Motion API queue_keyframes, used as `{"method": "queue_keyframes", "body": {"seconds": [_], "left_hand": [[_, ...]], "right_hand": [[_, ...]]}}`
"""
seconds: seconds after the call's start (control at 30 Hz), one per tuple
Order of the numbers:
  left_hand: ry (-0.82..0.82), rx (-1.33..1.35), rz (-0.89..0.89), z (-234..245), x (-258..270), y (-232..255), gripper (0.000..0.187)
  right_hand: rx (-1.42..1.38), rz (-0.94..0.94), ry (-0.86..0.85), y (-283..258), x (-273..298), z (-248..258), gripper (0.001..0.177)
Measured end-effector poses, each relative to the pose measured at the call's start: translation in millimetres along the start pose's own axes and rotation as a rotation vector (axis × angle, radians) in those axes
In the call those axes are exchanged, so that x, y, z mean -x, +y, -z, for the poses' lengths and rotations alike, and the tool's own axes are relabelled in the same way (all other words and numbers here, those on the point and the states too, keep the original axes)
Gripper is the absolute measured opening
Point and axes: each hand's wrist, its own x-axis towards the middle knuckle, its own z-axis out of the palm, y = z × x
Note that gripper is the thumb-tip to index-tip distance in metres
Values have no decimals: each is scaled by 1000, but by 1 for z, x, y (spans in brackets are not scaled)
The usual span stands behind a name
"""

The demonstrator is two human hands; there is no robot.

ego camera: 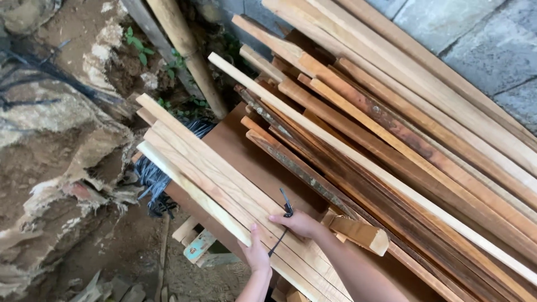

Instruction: The person gathers several thin wooden planks and aligns them on a wooden rack. They then use black plastic straps to tie the planks together at both ends, securing them into a bundle. Finally, the person lifts the completed bundle and places it on a nearby wooden platform.

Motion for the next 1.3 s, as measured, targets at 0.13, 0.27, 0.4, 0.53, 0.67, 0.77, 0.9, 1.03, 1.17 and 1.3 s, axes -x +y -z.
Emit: {"method": "queue_keyframes", "body": {"seconds": [0.13, 0.27, 0.4, 0.53, 0.67, 0.77, 0.9, 1.03, 1.17, 1.3], "left_hand": [[-4, -90, 34, 4, -11, -13, 68], [14, -124, -45, 6, -17, -17, 88], [-35, -209, -63, 12, 5, -3, 95], [-251, -74, -98, 47, -3, -22, 56], [-240, -293, -155, 110, -16, -83, 47], [-239, -347, -163, 169, -74, -183, 29], [-663, -417, -17, 213, -125, -334, 20], [-564, -615, 218, 128, -36, -309, 62], [-549, -436, 242, 49, 132, -257, 99], [-383, 18, 175, -12, 179, -240, 98]], "right_hand": [[-19, 64, 83, -6, 10, 0, 58], [148, 120, 305, -1, 18, -3, 81], [411, 399, 368, 38, 70, -11, 95], [476, 557, 473, 143, 137, -9, 83], [357, 126, 311, 242, 219, 18, 81], [311, -52, 275, 332, 250, 32, 85], [266, -108, 211, 425, 265, 35, 97], [238, -110, 168, 443, 250, 33, 114], [71, -47, 82, 446, 242, 36, 113], [40, -80, 34, 441, 244, 40, 129]]}}
